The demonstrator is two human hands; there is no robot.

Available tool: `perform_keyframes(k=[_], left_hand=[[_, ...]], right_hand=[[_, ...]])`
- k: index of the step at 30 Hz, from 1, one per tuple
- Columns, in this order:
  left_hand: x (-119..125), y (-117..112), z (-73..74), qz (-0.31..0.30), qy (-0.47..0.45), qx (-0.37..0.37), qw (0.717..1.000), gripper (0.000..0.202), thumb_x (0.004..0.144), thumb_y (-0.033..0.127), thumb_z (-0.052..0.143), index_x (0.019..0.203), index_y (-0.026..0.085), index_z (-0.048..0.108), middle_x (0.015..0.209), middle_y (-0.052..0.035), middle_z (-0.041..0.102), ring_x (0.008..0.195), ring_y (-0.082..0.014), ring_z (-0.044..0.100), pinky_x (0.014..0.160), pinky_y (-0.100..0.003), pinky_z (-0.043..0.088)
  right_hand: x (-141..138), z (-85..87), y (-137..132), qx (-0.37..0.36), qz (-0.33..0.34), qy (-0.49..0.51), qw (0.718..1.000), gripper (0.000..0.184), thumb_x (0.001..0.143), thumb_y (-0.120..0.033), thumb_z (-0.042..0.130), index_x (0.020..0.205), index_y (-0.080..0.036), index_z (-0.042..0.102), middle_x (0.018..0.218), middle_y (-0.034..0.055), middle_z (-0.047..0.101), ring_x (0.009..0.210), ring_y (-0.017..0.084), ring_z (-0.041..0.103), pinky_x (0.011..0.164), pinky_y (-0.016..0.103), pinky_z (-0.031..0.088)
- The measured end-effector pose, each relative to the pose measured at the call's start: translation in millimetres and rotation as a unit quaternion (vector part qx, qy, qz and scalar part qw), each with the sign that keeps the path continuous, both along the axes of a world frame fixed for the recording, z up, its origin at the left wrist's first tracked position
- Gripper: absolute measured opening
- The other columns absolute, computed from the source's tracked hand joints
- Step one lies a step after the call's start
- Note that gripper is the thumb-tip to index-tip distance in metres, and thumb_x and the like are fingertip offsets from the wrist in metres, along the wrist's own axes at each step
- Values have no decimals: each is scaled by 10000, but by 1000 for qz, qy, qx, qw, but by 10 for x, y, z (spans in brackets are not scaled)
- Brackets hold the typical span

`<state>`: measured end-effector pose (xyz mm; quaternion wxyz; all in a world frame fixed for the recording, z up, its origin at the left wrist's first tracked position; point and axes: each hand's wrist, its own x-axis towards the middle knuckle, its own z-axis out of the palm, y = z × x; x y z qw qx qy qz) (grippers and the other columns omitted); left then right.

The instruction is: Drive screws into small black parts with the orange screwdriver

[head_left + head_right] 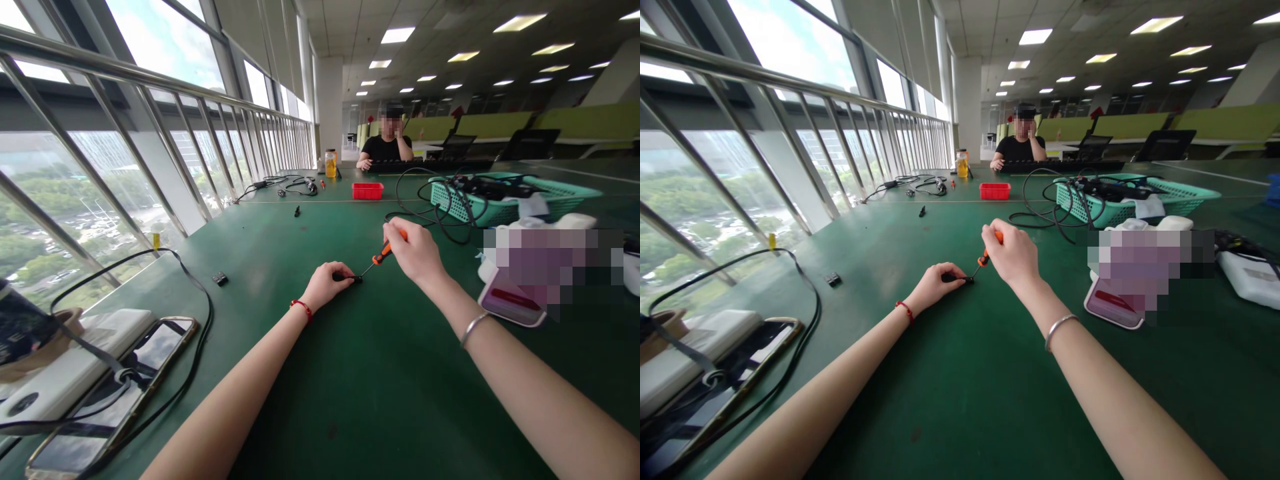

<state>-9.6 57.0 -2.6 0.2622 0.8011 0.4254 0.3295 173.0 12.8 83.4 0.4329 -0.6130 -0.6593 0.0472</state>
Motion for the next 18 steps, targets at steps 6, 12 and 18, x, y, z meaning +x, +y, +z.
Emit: perform_keyframes(k=[6, 12, 18], left_hand=[[-3, -19, 8, 4, -2, 2, 1000, 128, 741, 262, 636, 806, 167, 691, 860, -41, 711, 822, -174, 635, 808, -290, 491], [-2, 3, -10, 0, -3, 0, 1000, 133, 739, 267, 642, 808, 169, 700, 864, -38, 711, 816, -173, 638, 787, -280, 493], [-5, -7, 13, -1, 2, -7, 1000, 134, 746, 269, 634, 805, 167, 698, 853, -36, 710, 809, -173, 641, 784, -278, 493]], right_hand=[[-35, 305, 115, -62, 7, -77, 995, 174, 701, -330, 530, 846, -243, 488, 674, -18, 568, 581, 149, 476, 558, 254, 312], [-48, 484, 49, -160, -1, -152, 975, 167, 789, -352, 493, 721, -245, 602, 639, 23, 566, 554, 163, 475, 550, 280, 296], [-21, 422, 43, -119, -14, -173, 978, 311, 849, -405, 428, 731, -226, 655, 683, 60, 614, 549, 165, 492, 545, 286, 287]])
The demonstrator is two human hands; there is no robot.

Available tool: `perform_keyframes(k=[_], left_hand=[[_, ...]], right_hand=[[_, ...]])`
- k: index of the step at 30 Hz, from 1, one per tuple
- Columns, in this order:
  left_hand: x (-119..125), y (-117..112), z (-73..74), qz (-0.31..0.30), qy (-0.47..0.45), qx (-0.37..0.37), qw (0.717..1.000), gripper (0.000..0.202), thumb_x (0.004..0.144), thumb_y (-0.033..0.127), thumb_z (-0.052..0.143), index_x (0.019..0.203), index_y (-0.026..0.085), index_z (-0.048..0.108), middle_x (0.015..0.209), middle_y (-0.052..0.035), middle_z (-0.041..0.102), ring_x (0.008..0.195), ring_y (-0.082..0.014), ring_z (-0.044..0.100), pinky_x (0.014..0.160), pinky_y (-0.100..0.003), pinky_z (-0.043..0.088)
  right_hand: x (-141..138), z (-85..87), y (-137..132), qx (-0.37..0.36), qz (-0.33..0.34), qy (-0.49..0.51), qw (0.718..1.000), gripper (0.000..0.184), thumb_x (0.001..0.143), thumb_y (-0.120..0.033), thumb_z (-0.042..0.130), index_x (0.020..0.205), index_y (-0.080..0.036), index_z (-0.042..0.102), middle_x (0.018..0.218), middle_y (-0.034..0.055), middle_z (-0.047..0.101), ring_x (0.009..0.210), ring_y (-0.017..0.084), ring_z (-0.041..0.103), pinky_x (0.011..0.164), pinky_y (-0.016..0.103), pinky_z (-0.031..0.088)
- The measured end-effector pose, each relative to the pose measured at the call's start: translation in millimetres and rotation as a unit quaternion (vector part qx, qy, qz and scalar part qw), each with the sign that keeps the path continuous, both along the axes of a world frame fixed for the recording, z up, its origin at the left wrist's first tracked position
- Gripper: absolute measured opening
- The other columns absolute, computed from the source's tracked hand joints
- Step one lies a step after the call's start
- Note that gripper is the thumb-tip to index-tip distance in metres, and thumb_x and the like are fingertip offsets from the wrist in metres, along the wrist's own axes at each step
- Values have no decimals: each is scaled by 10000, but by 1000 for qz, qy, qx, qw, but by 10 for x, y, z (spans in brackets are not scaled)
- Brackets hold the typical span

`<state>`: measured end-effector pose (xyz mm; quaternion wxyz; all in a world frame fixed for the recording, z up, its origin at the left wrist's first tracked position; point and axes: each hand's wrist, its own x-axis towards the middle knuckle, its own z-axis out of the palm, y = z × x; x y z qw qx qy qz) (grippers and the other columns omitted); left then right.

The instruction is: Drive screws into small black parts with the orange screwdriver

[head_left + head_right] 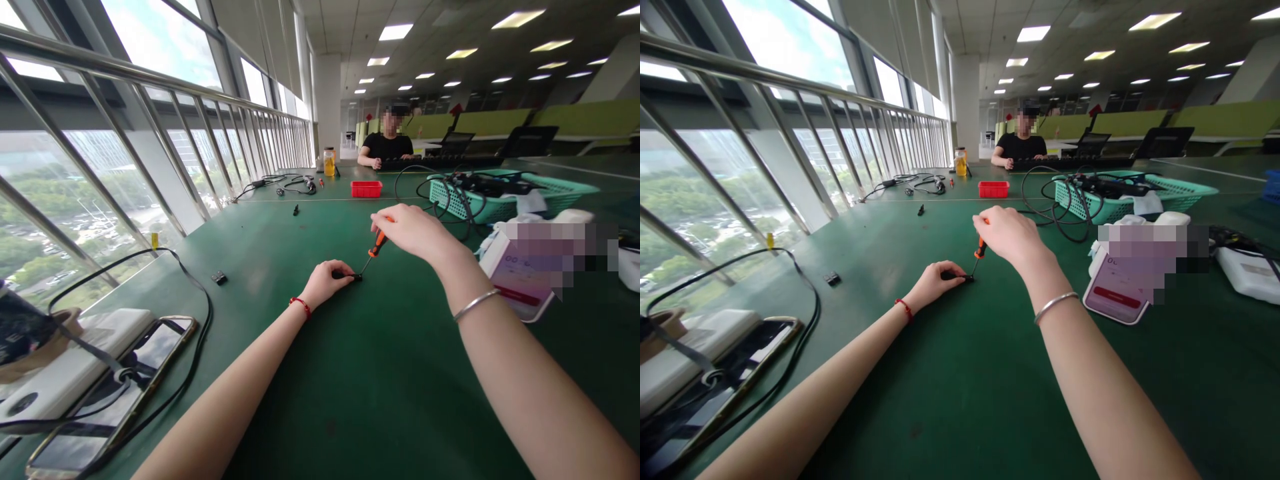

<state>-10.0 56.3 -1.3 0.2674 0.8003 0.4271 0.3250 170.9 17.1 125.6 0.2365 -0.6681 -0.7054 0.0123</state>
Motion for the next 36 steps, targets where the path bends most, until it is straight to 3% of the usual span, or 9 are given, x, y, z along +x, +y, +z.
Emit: perform_keyframes(k=[2, 5, 10, 13, 20, 23, 28, 32, 36], left_hand=[[-3, 2, -7, -2, 0, -3, 1000, 139, 749, 274, 633, 811, 167, 696, 860, -37, 709, 813, -175, 639, 784, -282, 490], [-6, 16, -32, -6, 1, 2, 1000, 138, 752, 271, 630, 821, 168, 690, 870, -37, 707, 822, -176, 636, 786, -283, 484], [-5, 28, -55, -9, 5, 15, 1000, 130, 758, 252, 619, 829, 164, 683, 870, -36, 703, 818, -170, 632, 787, -277, 485], [-5, 31, -57, -9, 12, 16, 1000, 125, 755, 235, 613, 828, 161, 683, 872, -37, 705, 825, -168, 634, 780, -270, 489], [-10, 36, -70, -5, 14, 20, 1000, 133, 736, 186, 602, 841, 162, 679, 862, -31, 707, 821, -166, 636, 786, -272, 492], [-10, 30, -62, -8, 15, 25, 1000, 127, 739, 185, 598, 835, 162, 679, 863, -32, 707, 822, -164, 635, 782, -269, 491], [-12, 29, -51, -9, 18, 23, 1000, 131, 741, 188, 602, 844, 158, 678, 866, -36, 704, 822, -165, 630, 781, -271, 484], [-19, 36, -65, -9, 22, 26, 999, 125, 747, 204, 605, 840, 161, 676, 872, -35, 703, 821, -167, 629, 771, -271, 482], [-17, 36, -69, -11, 19, 27, 999, 125, 749, 201, 606, 846, 164, 675, 872, -32, 703, 824, -164, 631, 781, -269, 486]], right_hand=[[48, -11, -20, 16, 24, -2, 1000, 208, 801, -337, 486, 898, -243, 644, 760, 43, 640, 580, 157, 503, 544, 268, 294], [105, 5, -69, 31, 63, 1, 998, 340, 739, -270, 543, 1077, -250, 579, 819, 27, 647, 613, 148, 511, 542, 248, 308], [40, 58, -131, -17, 46, -19, 999, 207, 815, -378, 506, 905, -242, 633, 749, 32, 633, 604, 158, 519, 544, 262, 306], [-5, 69, -141, -38, 3, -62, 997, 357, 899, -425, 358, 823, -220, 641, 716, 60, 628, 625, 179, 543, 558, 279, 308], [92, 94, -179, -20, 46, -70, 996, 319, 831, -375, 482, 1130, -271, 516, 971, 44, 652, 738, 181, 572, 576, 254, 339], [76, 107, -187, -70, 57, -65, 994, 279, 851, -452, 425, 1006, -269, 568, 918, 43, 654, 742, 196, 574, 584, 265, 345], [16, 92, -184, -80, 6, -77, 994, 438, 915, -471, 233, 859, -239, 601, 912, 79, 650, 802, 232, 579, 623, 303, 348], [45, 98, -213, -66, 25, -62, 996, 269, 865, -414, 383, 1030, -261, 531, 957, 51, 642, 743, 202, 568, 591, 282, 358], [43, 117, -240, -69, 44, -62, 995, 297, 821, -393, 460, 1084, -262, 503, 954, 50, 633, 712, 189, 562, 573, 270, 362]])
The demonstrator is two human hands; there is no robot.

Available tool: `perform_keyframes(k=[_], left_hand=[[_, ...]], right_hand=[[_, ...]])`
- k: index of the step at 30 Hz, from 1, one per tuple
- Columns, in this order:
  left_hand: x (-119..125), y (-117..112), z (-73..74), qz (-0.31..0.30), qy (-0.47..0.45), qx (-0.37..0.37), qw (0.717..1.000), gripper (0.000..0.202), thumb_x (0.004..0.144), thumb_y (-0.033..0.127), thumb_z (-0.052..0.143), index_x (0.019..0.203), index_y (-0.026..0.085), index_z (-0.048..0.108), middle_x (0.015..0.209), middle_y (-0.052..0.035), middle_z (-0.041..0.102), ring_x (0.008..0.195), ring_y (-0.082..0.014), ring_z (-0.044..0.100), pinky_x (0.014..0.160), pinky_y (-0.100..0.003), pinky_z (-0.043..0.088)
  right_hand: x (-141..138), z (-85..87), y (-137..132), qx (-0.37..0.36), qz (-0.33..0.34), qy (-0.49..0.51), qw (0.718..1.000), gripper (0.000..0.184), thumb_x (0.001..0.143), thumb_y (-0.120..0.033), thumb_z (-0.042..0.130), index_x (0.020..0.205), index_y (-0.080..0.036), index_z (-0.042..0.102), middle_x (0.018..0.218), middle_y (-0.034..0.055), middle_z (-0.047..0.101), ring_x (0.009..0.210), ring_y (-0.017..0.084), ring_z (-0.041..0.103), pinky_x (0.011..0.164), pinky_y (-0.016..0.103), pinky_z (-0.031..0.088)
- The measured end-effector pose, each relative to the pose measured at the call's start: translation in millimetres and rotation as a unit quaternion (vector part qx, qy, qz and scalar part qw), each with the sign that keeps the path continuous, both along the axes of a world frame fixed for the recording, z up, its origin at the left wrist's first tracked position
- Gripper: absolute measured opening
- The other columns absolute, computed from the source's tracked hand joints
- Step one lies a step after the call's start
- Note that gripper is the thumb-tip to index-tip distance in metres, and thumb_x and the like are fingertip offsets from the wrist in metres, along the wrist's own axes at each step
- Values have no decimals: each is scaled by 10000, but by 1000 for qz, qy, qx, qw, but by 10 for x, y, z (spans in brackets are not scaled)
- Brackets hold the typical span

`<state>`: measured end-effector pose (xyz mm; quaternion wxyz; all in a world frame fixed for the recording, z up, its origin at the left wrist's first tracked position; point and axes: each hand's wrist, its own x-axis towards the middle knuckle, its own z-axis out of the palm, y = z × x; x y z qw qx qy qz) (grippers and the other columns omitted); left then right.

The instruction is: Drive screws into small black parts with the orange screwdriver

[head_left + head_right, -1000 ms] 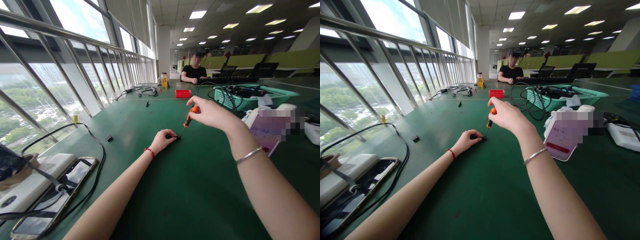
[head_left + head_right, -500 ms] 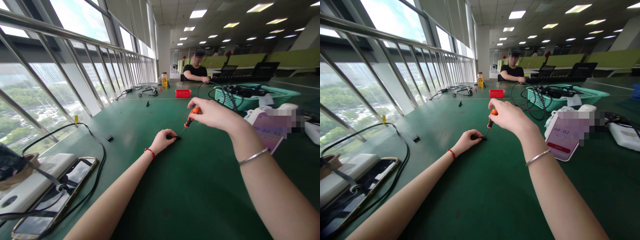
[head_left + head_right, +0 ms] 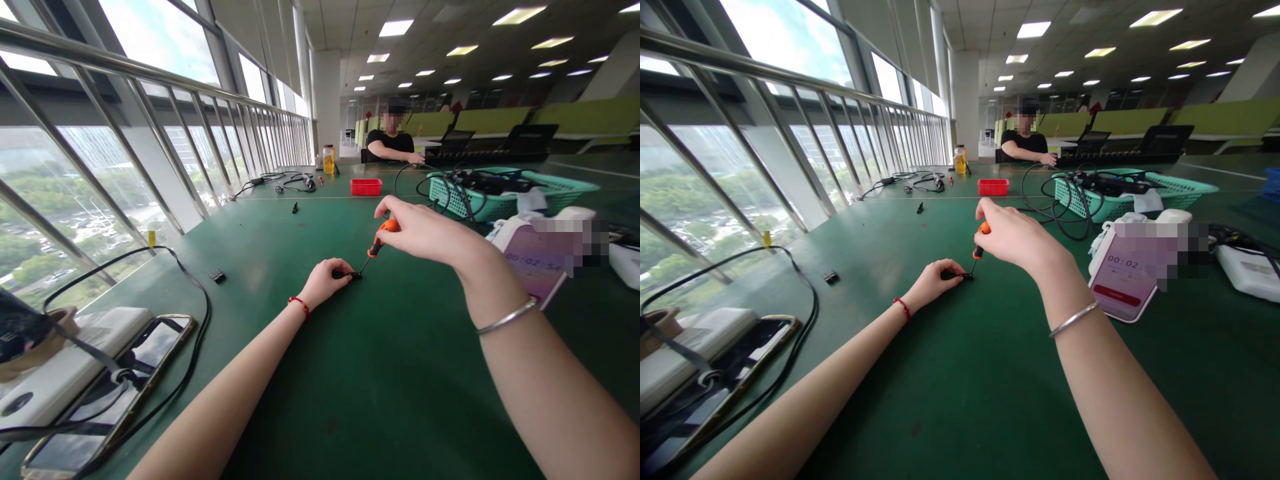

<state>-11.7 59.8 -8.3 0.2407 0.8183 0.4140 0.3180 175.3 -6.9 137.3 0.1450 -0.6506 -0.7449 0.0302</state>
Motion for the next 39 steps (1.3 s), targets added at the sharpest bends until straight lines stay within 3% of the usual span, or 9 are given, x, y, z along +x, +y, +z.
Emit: perform_keyframes(k=[2, 7, 12, 17, 23, 28, 30, 33, 39], left_hand=[[3, -5, 7, -1, -1, 3, 1000, 120, 752, 201, 607, 842, 162, 676, 867, -33, 703, 818, -164, 631, 780, -270, 486], [5, -21, 25, -6, -5, 0, 1000, 111, 757, 196, 610, 837, 156, 676, 859, -37, 701, 804, -162, 630, 767, -267, 488], [9, -20, 24, -7, -5, -4, 1000, 112, 758, 198, 610, 838, 155, 676, 863, -38, 699, 805, -164, 629, 771, -271, 491], [11, -4, 13, -8, -7, -7, 1000, 116, 760, 205, 608, 842, 161, 677, 862, -33, 701, 811, -163, 631, 781, -271, 494], [3, -5, 12, -12, -10, -6, 1000, 107, 761, 213, 608, 829, 161, 674, 862, -33, 700, 814, -160, 629, 783, -265, 494], [6, -18, 32, -10, -8, -12, 1000, 115, 765, 218, 602, 833, 159, 673, 866, -37, 699, 815, -165, 628, 783, -274, 495], [9, -21, 37, -7, -7, -14, 1000, 113, 765, 217, 601, 834, 163, 673, 870, -36, 700, 817, -166, 628, 787, -276, 494], [10, -20, 35, -7, -7, -11, 1000, 112, 765, 220, 603, 831, 163, 673, 870, -36, 700, 822, -168, 628, 791, -278, 492], [2, -5, 19, -9, -3, -3, 1000, 112, 764, 216, 605, 828, 157, 675, 860, -38, 698, 814, -169, 625, 783, -279, 484]], right_hand=[[-28, -7, 8, -11, 0, -4, 1000, 265, 854, -421, 401, 986, -252, 558, 928, 59, 640, 737, 200, 567, 589, 277, 362], [-75, -48, 67, -14, -40, 5, 999, 418, 906, -452, 258, 798, -218, 587, 847, 87, 644, 726, 210, 566, 598, 296, 343], [-16, -46, 99, -14, -13, 53, 998, 232, 832, -409, 407, 895, -231, 541, 868, 46, 627, 669, 171, 547, 551, 269, 339], [14, -1, 85, 6, 26, 62, 998, 255, 747, -361, 557, 969, -243, 520, 889, 22, 625, 689, 154, 553, 566, 249, 354], [-17, 38, 42, -110, 13, 54, 992, 427, 859, -583, 358, 841, -210, 565, 562, 7, 538, 511, 145, 496, 531, 266, 331], [-9, 13, 34, -16, 5, 37, 999, 271, 835, -452, 439, 993, -251, 532, 832, 31, 623, 647, 166, 541, 561, 263, 350], [0, 5, 28, 4, 13, 34, 999, 310, 798, -387, 487, 1080, -258, 493, 908, 32, 626, 662, 162, 541, 571, 262, 357], [5, 9, 21, -3, 11, 30, 999, 349, 801, -391, 476, 1119, -246, 472, 876, 31, 619, 631, 157, 529, 558, 264, 352], [33, 13, 37, -82, 8, 11, 997, 342, 882, -471, 342, 890, -213, 566, 702, 31, 581, 562, 150, 502, 534, 268, 334]])
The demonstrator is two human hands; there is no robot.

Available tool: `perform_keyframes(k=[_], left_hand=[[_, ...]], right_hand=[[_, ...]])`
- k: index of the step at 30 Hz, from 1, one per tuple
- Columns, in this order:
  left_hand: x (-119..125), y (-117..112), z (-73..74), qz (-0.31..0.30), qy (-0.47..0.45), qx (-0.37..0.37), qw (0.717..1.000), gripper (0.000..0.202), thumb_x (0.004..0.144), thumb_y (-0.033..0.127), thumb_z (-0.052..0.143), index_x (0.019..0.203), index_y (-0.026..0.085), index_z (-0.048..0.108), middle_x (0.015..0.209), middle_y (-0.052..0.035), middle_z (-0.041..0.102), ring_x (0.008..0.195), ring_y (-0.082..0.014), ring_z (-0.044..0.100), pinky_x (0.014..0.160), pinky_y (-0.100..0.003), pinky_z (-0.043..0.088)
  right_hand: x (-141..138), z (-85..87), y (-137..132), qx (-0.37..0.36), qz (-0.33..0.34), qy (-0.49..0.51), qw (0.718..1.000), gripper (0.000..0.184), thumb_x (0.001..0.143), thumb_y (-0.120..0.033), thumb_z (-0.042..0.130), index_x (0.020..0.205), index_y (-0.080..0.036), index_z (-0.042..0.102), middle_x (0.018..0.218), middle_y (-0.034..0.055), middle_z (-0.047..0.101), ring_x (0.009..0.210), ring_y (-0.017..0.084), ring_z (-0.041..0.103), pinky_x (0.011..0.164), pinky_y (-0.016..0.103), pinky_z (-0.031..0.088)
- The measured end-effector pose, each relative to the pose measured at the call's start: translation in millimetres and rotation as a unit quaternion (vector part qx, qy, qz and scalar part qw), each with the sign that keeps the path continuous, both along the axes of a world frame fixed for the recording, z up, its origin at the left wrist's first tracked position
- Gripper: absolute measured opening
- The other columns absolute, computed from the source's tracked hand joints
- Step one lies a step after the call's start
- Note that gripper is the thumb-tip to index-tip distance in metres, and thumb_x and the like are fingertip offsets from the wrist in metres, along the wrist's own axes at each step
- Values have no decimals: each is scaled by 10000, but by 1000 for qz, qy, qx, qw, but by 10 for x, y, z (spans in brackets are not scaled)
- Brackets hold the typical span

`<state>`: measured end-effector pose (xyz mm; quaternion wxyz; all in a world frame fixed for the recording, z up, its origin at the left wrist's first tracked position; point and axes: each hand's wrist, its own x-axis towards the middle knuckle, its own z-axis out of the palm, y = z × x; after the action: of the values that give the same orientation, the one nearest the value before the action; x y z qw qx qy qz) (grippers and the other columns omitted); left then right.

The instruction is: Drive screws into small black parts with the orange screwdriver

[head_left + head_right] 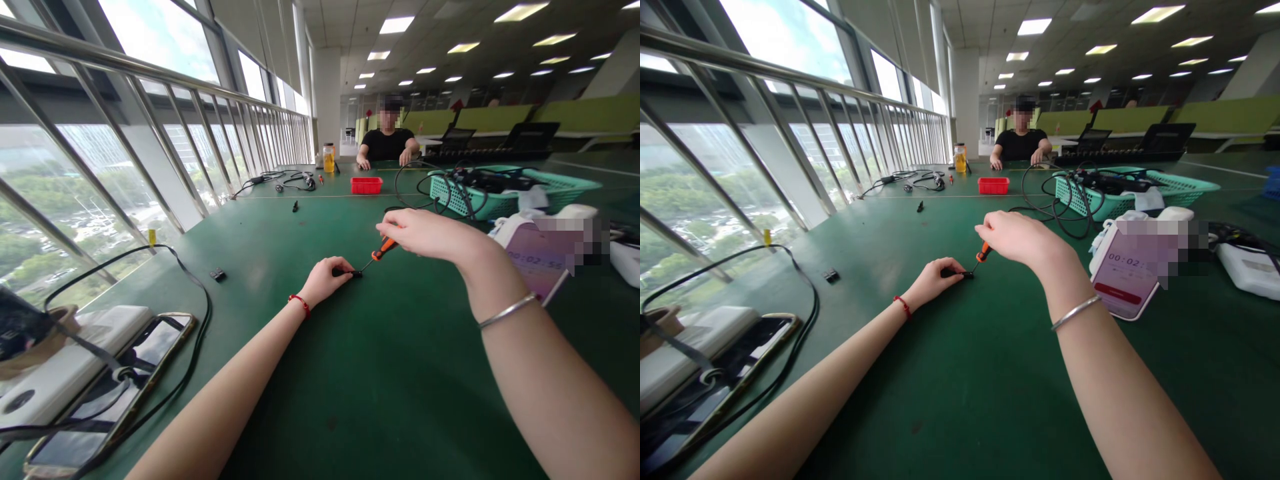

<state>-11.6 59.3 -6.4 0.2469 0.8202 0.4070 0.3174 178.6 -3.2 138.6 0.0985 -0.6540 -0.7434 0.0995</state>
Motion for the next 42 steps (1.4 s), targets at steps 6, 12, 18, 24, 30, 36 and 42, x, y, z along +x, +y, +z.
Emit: perform_keyframes(k=[6, 12, 18, 24, 30, 36, 42], left_hand=[[-10, 7, -13, -1, -3, -2, 1000, 122, 770, 232, 600, 835, 160, 675, 867, -36, 697, 817, -167, 622, 775, -274, 485], [-10, 4, -3, -3, -6, -2, 1000, 116, 768, 230, 603, 822, 159, 676, 867, -38, 699, 819, -168, 624, 784, -275, 484], [-6, 0, -7, 4, -3, -4, 1000, 118, 767, 235, 600, 825, 165, 676, 869, -36, 699, 824, -169, 621, 787, -278, 483], [-7, -8, 3, 4, -6, -6, 1000, 109, 763, 222, 604, 821, 162, 674, 861, -36, 695, 822, -169, 622, 779, -274, 484], [4, -13, 4, 4, -7, -5, 1000, 103, 763, 222, 608, 815, 166, 676, 865, -34, 699, 829, -170, 626, 784, -276, 480], [4, -18, 6, 5, -9, -8, 1000, 106, 764, 226, 612, 822, 167, 678, 867, -31, 700, 819, -167, 627, 783, -278, 481], [-3, 1, -13, 1, -9, -6, 1000, 120, 769, 238, 608, 831, 164, 680, 870, -35, 700, 826, -167, 628, 783, -270, 485]], right_hand=[[61, 16, -13, 38, 3, -18, 999, 277, 820, -365, 484, 1069, -256, 536, 914, 34, 624, 633, 153, 557, 579, 265, 374], [8, 66, -53, -69, 14, -10, 997, 348, 902, -445, 319, 944, -216, 579, 586, -2, 559, 480, 136, 501, 520, 260, 347], [71, 22, -2, -11, 0, -5, 1000, 335, 857, -375, 421, 1141, -233, 526, 755, 15, 623, 531, 130, 544, 538, 246, 366], [111, 19, 40, 28, 21, -6, 999, 463, 773, -285, 543, 1231, -286, 471, 984, 41, 650, 611, 146, 578, 553, 251, 391], [37, 42, 22, -37, -17, 6, 999, 396, 885, -475, 364, 921, -176, 621, 568, 31, 619, 459, 154, 552, 579, 282, 420], [132, -22, 62, 30, 5, 13, 999, 356, 806, -343, 532, 1141, -227, 564, 815, 31, 681, 588, 146, 611, 587, 243, 413], [72, 25, -9, 13, 8, 10, 1000, 309, 806, -346, 540, 1092, -234, 576, 786, 19, 678, 567, 140, 604, 578, 244, 401]])
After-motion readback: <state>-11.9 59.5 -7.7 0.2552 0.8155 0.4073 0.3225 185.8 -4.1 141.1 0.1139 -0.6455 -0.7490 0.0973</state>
